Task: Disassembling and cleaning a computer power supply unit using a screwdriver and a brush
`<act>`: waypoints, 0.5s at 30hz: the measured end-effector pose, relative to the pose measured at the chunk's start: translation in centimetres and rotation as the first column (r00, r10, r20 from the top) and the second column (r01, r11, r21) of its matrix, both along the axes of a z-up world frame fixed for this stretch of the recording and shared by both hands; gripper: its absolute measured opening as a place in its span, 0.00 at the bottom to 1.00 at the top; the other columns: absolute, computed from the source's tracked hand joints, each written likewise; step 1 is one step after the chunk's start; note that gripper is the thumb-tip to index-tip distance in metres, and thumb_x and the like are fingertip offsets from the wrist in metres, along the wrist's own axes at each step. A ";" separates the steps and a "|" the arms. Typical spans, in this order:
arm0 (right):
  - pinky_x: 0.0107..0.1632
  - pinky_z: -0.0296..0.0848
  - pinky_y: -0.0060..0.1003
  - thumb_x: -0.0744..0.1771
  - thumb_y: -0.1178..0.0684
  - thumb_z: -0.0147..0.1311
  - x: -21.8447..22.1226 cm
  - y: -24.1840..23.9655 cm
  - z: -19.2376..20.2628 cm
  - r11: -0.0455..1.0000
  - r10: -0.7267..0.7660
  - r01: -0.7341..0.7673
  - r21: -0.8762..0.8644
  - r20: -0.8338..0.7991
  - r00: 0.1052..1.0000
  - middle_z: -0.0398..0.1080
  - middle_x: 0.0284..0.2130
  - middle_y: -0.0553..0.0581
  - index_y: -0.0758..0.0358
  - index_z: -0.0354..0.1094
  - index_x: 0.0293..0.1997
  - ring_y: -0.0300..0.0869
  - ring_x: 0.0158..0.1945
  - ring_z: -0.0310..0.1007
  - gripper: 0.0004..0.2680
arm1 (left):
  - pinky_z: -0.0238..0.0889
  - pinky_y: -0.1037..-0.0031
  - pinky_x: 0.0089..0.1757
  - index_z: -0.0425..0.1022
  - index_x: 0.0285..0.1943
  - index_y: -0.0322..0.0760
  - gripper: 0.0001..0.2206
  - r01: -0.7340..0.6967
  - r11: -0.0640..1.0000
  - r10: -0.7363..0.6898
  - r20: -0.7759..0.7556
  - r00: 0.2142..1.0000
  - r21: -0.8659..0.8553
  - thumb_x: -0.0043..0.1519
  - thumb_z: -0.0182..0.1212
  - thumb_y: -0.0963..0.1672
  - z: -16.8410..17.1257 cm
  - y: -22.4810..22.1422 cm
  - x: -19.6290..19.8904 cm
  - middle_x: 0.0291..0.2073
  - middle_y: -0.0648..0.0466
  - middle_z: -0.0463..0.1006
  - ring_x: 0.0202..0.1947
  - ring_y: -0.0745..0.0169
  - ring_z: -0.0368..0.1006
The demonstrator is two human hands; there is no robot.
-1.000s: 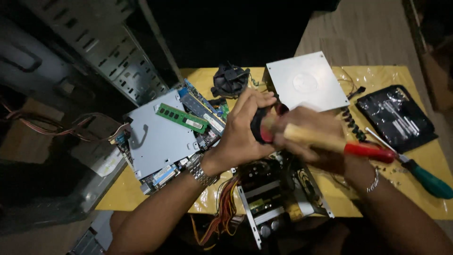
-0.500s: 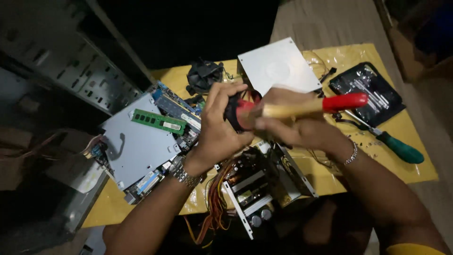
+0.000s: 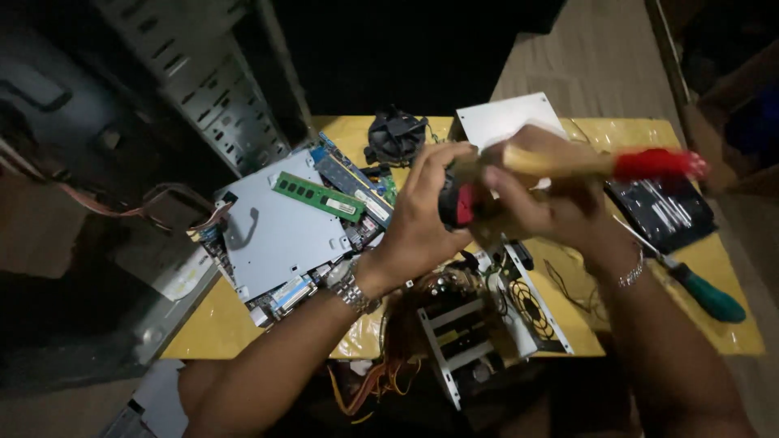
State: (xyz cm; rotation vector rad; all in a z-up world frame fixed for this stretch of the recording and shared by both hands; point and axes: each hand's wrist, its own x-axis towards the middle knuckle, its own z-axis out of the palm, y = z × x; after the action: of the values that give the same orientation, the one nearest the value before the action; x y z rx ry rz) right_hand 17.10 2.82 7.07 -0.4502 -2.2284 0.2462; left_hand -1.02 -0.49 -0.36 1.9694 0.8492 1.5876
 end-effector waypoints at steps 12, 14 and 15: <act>0.16 0.62 0.27 0.69 0.52 0.56 2.9 -1.9 -4.5 0.953 -0.256 0.263 -0.150 0.069 0.964 0.69 0.25 0.53 0.65 0.68 0.35 0.35 0.18 0.62 0.07 | 0.63 0.53 0.63 0.62 0.69 0.32 0.33 0.023 0.996 -0.017 -0.062 0.998 0.084 0.53 0.69 0.38 -2.4 0.8 1.3 0.64 0.42 0.65 0.64 0.38 0.67; 0.21 0.67 0.27 0.67 0.56 0.61 2.7 -1.1 -3.6 0.990 -0.116 0.112 -0.088 -0.045 0.992 0.71 0.23 0.55 0.68 0.69 0.35 0.37 0.19 0.66 0.06 | 0.62 0.43 0.62 0.60 0.71 0.32 0.31 0.006 0.995 0.002 -0.084 0.996 0.099 0.57 0.64 0.34 -0.5 0.8 1.0 0.64 0.40 0.64 0.62 0.32 0.67; 0.21 0.67 0.27 0.67 0.56 0.61 3.4 -0.6 -5.4 0.991 -0.114 0.111 -0.075 -0.048 0.992 0.71 0.23 0.55 0.68 0.69 0.35 0.37 0.19 0.66 0.06 | 0.62 0.43 0.62 0.60 0.71 0.32 0.31 0.005 0.994 0.005 -0.085 0.996 0.112 0.57 0.64 0.34 -1.0 1.4 1.2 0.64 0.40 0.64 0.62 0.32 0.67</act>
State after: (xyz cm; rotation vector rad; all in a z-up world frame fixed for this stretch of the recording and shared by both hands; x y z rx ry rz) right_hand 20.52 2.24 1.69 -0.6000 -2.1406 0.2760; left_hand 0.15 0.95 -1.32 2.1294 0.8084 1.5924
